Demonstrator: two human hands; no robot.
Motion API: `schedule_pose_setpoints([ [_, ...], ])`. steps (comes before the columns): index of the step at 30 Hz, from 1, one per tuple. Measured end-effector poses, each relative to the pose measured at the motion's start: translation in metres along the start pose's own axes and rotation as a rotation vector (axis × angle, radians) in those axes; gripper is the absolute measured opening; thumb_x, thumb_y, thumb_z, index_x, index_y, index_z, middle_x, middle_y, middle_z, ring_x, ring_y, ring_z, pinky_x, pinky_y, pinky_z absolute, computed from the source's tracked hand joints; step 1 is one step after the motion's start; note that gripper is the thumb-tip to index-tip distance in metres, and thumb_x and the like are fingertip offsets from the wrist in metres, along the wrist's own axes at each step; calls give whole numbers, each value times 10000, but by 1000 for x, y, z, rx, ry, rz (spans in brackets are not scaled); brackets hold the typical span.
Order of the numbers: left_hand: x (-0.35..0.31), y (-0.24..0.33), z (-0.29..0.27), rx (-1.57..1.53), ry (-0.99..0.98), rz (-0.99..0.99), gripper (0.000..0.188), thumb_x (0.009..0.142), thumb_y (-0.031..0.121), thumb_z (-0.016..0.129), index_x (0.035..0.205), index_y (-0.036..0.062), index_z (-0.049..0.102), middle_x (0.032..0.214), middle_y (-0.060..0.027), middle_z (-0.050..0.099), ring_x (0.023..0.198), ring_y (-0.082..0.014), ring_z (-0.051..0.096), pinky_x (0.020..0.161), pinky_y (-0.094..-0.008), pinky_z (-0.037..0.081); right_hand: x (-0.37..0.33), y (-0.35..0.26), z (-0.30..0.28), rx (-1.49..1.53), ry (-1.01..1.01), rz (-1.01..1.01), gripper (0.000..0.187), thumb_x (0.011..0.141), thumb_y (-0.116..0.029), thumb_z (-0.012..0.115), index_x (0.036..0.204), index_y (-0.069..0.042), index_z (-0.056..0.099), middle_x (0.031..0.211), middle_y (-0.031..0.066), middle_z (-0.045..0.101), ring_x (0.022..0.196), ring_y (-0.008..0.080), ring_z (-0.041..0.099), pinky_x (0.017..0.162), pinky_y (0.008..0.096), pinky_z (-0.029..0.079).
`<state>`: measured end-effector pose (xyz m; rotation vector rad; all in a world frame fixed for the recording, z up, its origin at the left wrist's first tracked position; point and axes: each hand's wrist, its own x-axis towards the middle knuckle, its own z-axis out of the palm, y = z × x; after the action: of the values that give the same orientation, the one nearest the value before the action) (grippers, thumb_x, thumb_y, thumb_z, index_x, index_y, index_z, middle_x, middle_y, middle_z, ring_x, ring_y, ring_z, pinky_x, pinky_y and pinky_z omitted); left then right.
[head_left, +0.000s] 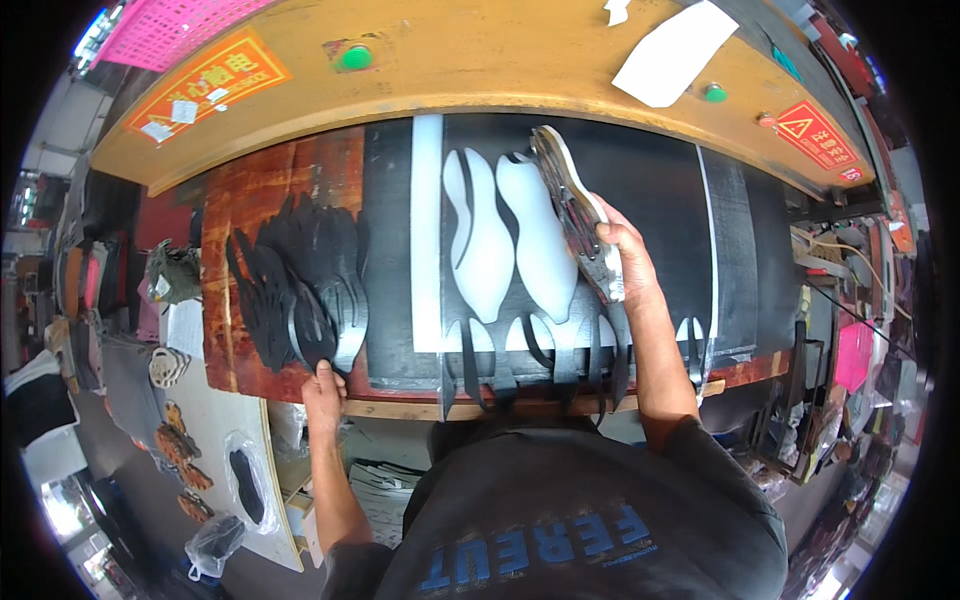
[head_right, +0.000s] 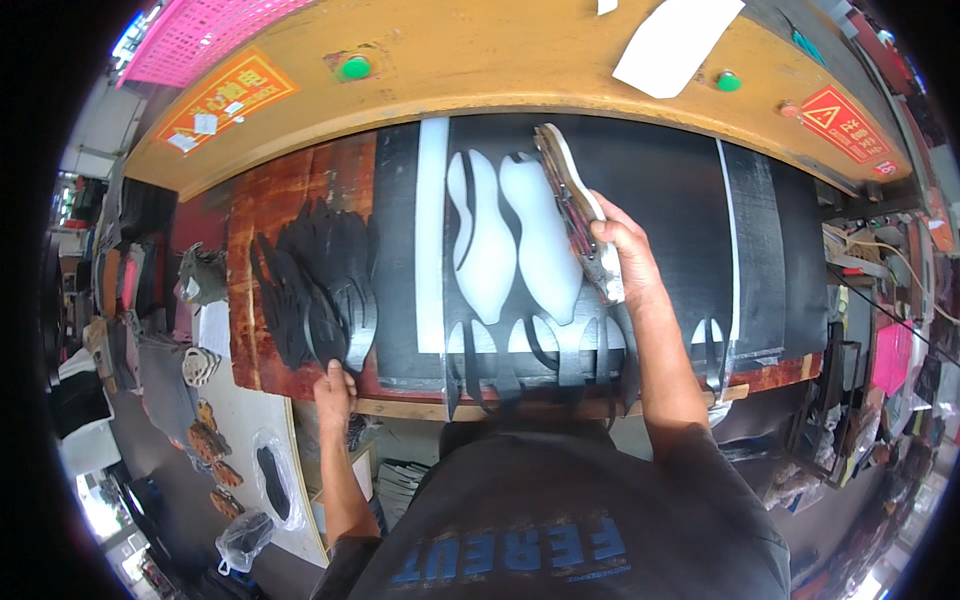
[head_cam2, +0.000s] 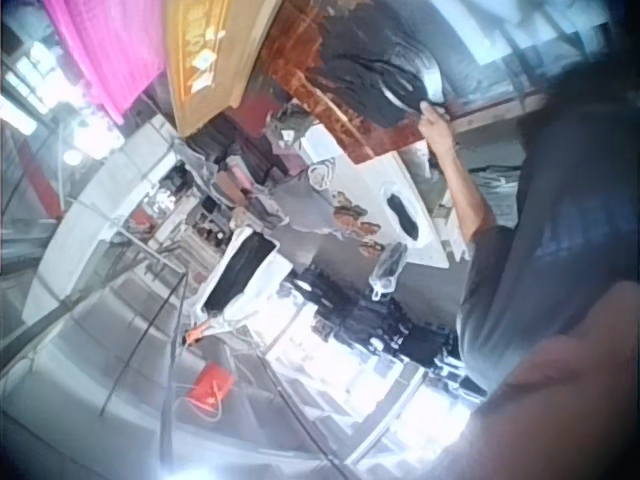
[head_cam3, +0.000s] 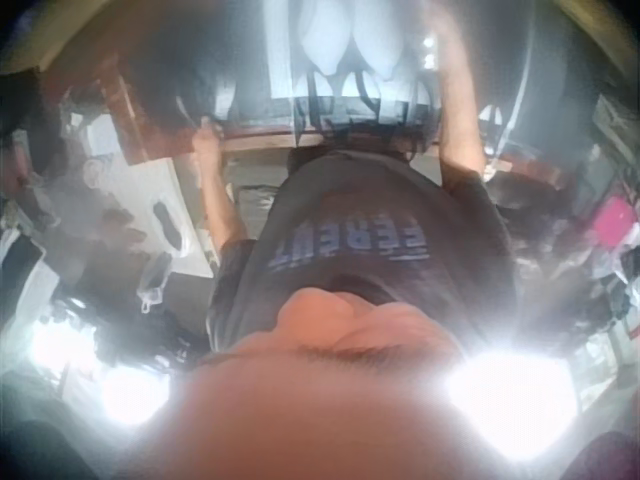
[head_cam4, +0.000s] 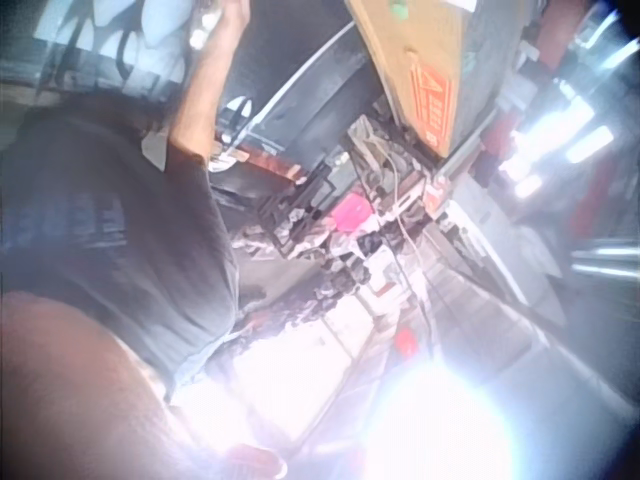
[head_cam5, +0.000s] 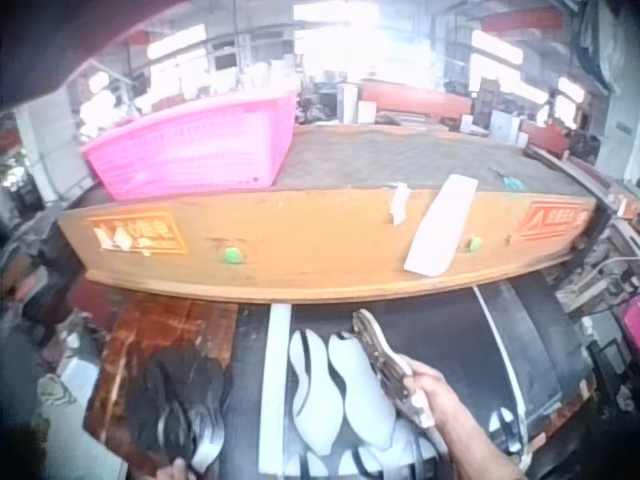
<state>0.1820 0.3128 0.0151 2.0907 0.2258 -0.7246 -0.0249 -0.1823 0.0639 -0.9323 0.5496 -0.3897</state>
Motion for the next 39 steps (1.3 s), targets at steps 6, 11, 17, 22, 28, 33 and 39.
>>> schedule_pose_setpoints([
  [6,-3,-19,-8,-75,-53,-39,564,1113,564,546,795,100,602,618,4,541,451,-109,468,416,-286,339,2,-9,7,-65,-64,-58,832,803,-400,791,1486,25,581,1176,93,673,986,183,658,856,320,564],
  [11,-15,1,-25,256,46,31,580,1098,497,628,678,103,561,568,32,501,471,-74,427,429,-284,303,-17,-36,-18,-227,196,-30,696,782,-153,838,1439,15,682,1312,97,689,1073,177,684,933,308,553],
  [17,-22,38,12,1,-11,331,536,1095,425,657,687,94,552,597,40,513,503,-43,421,438,-259,321,-49,-28,-29,-936,283,-398,618,729,-111,881,1329,-21,764,1512,137,577,1403,277,564,1155,366,462],
  [22,-35,98,86,35,-206,414,497,1097,381,673,710,88,568,634,64,517,545,-27,416,475,-250,312,-46,9,-28,-1532,347,-465,632,677,-295,820,1279,-104,793,1525,131,574,1250,405,566,1087,498,522],
  [28,-70,140,162,195,-438,630,487,1086,303,686,724,15,532,637,27,469,636,-73,404,553,-328,373,-42,28,-33,-1636,321,-449,665,751,-373,815,1367,-135,740,1556,140,515,1415,563,413,1137,621,439],
  [33,-96,144,204,248,-553,722,486,1059,275,719,745,-43,529,613,-105,508,616,-118,398,561,-386,407,-70,7,-69,-1068,462,-440,628,924,-350,808,1426,1,669,1495,242,574,1327,370,636,1080,373,542],
  [39,-104,140,227,348,-673,797,396,1045,221,720,800,-50,568,662,-144,544,597,-194,458,588,-402,433,-108,2,-96,-755,542,-153,560,915,-302,842,1341,39,717,1209,193,716,1013,270,748,941,363,593],
])
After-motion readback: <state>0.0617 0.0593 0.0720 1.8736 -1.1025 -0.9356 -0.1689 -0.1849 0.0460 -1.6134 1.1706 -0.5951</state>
